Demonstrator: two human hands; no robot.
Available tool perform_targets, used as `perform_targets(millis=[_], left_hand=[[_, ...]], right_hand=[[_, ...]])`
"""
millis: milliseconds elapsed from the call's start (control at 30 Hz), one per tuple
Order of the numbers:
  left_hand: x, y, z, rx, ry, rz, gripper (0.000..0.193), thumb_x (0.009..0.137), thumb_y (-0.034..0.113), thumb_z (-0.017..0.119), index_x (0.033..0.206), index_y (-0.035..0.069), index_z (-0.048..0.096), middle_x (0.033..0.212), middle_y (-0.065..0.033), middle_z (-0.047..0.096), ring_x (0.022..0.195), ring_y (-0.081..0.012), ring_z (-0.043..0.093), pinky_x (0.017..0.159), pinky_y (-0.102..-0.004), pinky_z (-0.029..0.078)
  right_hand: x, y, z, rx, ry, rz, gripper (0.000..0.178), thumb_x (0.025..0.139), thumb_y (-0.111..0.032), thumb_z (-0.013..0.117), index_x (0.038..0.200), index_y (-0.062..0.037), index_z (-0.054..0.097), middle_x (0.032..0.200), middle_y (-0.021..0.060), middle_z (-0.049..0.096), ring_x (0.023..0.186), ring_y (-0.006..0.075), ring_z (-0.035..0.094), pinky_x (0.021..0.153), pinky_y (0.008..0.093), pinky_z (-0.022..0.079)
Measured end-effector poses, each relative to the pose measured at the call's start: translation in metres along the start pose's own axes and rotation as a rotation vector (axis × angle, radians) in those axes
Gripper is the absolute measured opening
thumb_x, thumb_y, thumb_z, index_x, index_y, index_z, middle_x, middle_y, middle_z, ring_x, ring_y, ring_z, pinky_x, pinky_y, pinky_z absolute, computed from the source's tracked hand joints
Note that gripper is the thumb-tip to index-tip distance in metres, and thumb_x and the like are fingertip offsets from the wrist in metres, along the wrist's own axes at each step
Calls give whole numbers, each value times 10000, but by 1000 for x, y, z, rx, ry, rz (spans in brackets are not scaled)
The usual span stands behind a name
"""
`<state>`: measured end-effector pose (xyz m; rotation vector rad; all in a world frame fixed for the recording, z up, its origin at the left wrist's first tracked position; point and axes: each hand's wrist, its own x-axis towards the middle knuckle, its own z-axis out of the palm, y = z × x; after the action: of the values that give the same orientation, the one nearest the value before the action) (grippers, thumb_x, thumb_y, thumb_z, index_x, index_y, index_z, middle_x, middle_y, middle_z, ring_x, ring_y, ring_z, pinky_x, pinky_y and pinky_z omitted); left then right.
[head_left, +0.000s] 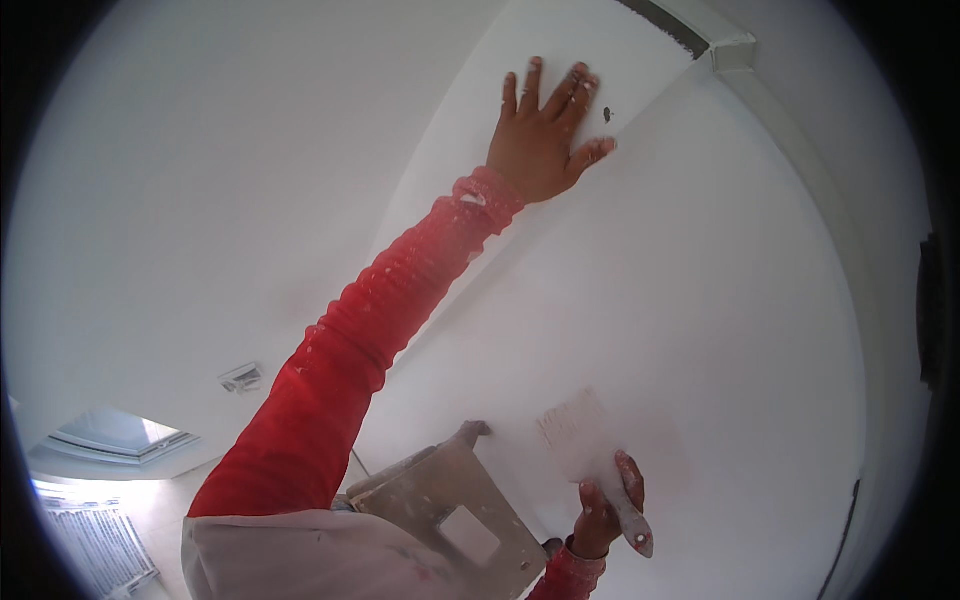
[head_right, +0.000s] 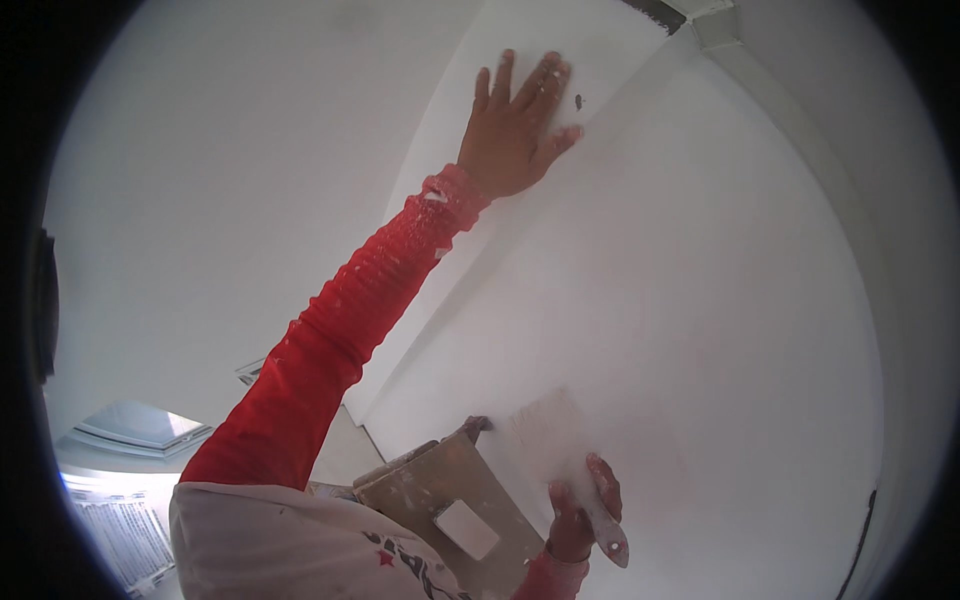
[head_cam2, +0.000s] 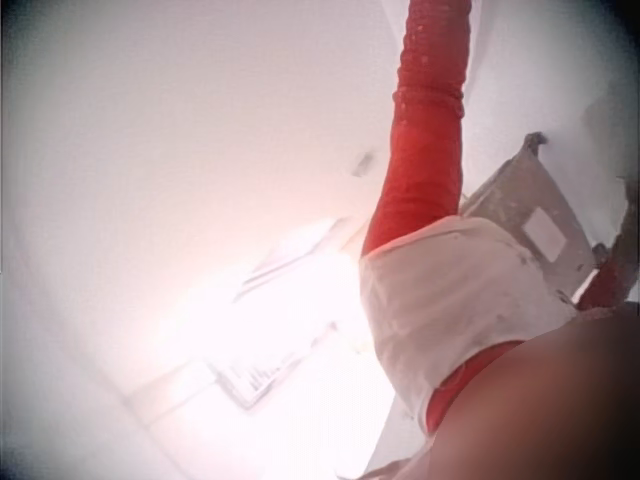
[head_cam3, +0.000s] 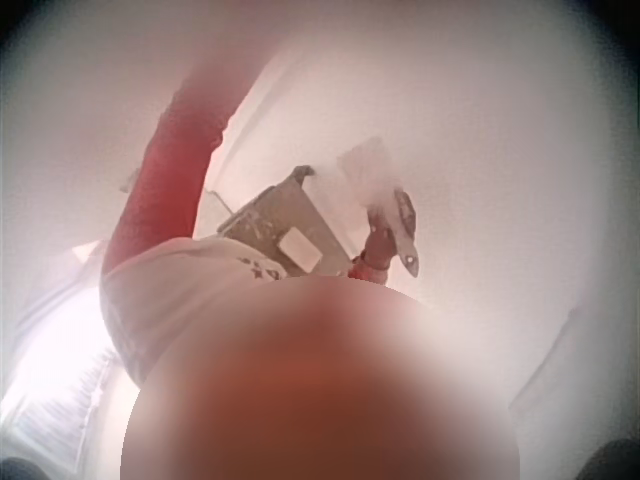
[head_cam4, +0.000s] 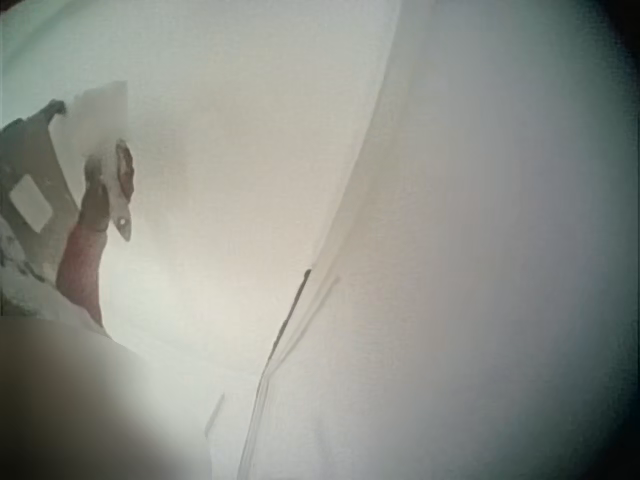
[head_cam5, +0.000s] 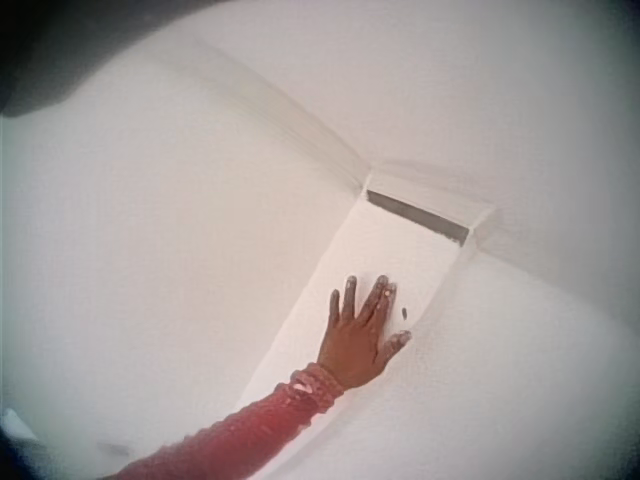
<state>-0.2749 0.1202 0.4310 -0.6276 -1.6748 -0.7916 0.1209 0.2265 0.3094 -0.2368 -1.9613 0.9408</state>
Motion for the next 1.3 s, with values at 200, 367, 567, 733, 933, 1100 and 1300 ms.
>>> perform_targets(millis=[200, 367, 567, 733, 933, 1100, 1300], left_hand=[[-75, 22, -26, -453, -163, 222, 761, 919, 461, 653, 1486, 22, 398, 1564, -196, 358, 1436, -388, 349, 1165, -524, 310], [-183, 39, -65, -587, -250, -198, 578, 903, 297, 698, 1395, 48, 524, 1443, -137, 532, 1359, -324, 479, 1154, -486, 352], [-383, 73, -174, -488, -968, 89, 506, 923, 415, 633, 1256, 35, 615, 1354, -219, 545, 1340, -408, 434, 1136, -501, 364], [-486, 86, -249, -530, -1115, -252, 590, 905, 457, 624, 1302, 25, 564, 1261, -238, 570, 1203, -407, 529, 1063, -520, 420], [-506, 86, -243, -624, -1380, -495, 564, 933, 490, 566, 1300, 62, 555, 1264, -212, 570, 1148, -431, 560, 967, -523, 482], [-517, 82, -232, -659, -1292, -336, 560, 956, 490, 545, 1297, 46, 538, 1207, -222, 596, 1110, -406, 597, 933, -495, 506], [-514, 81, -232, -682, -1365, -595, 566, 938, 468, 577, 1298, 35, 517, 1172, -233, 608, 1073, -408, 620, 920, -478, 516]], right_hand=[[43, -16, 11, -81, 59, -256, 576, 792, -325, 857, 1178, 37, 629, 1134, 148, 657, 1014, 262, 636, 850, 379, 545], [114, -57, 36, -206, 149, -574, 540, 854, -317, 775, 1187, 78, 616, 1120, 162, 661, 1016, 272, 636, 866, 381, 535], [223, -126, 75, -155, -16, -895, 398, 835, -168, 716, 1146, 69, 646, 1141, 165, 678, 1019, 267, 633, 878, 360, 526], [268, -166, 101, -210, -176, -697, 332, 814, -86, 645, 1115, 50, 672, 1137, 130, 693, 970, 199, 634, 819, 297, 537], [305, -170, 145, -180, -327, -580, 299, 814, -94, 640, 1086, 17, 697, 1085, 89, 702, 822, 112, 634, 695, 240, 522], [311, -178, 154, -312, -299, -578, 281, 818, -96, 629, 1069, -1, 711, 1064, 68, 708, 757, 106, 628, 646, 241, 511], [307, -192, 151, -306, -188, -673, 268, 819, -113, 623, 1046, -5, 715, 1035, 65, 717, 731, 111, 622, 628, 244, 510]])
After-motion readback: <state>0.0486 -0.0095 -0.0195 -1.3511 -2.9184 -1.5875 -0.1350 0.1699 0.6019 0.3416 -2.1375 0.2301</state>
